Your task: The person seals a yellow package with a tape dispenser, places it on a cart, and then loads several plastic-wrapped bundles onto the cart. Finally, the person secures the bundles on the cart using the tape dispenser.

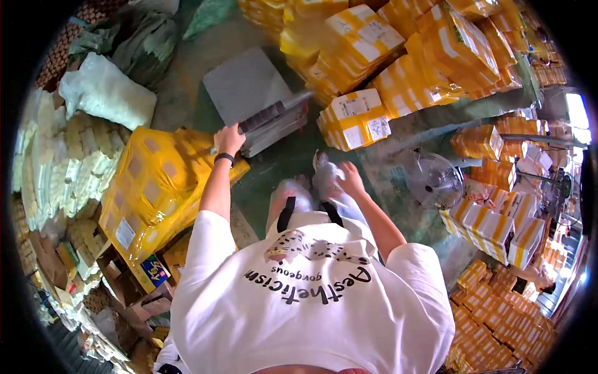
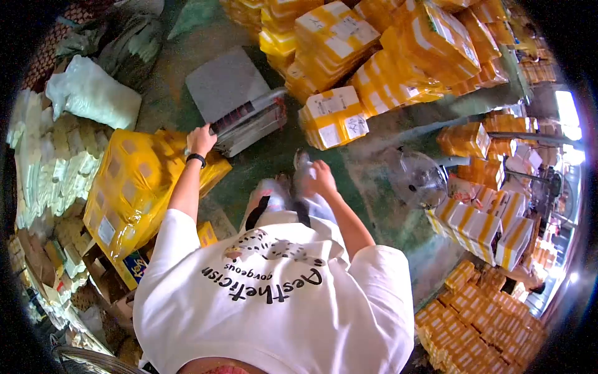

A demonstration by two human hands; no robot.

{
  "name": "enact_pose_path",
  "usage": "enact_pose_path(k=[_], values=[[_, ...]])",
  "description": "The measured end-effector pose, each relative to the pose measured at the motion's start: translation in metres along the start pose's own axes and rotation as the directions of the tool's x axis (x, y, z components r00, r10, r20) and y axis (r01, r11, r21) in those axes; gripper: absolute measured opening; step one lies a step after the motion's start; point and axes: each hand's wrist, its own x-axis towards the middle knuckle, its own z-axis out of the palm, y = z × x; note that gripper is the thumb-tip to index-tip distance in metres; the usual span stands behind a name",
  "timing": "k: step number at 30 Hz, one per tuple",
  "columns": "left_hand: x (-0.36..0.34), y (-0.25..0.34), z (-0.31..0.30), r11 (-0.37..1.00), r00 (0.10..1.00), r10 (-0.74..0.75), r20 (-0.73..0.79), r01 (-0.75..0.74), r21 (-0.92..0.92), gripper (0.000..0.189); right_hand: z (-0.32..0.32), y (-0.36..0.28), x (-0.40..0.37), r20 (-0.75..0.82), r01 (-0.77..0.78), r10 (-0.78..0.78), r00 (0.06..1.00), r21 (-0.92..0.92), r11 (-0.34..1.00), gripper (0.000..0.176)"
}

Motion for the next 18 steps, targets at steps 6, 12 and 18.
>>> enact_pose_path(k=[6,12,18], values=[[0.042,0.001,-0.018,0.991,0.994,-0.094,0.053,0.098,-0.091,0.028,-0.03,0.051,0.012,-0.131,-0.643,0.631,0.765,-0.103,0.759,0.078],[0.075,-0.005,-0.02,0.995,0.995,-0.095,-0.018,0.094,-0.04,0.031,0.004,0.079,0.121,0.0,-0.441,0.463,0.886,-0.308,0.843,0.091],[0.084,-0.016,-0.008,0.999,0.994,-0.048,-0.093,0.05,0.011,0.033,0.056,0.102,0.135,0.086,-0.404,0.499,0.862,-0.478,0.78,0.107]])
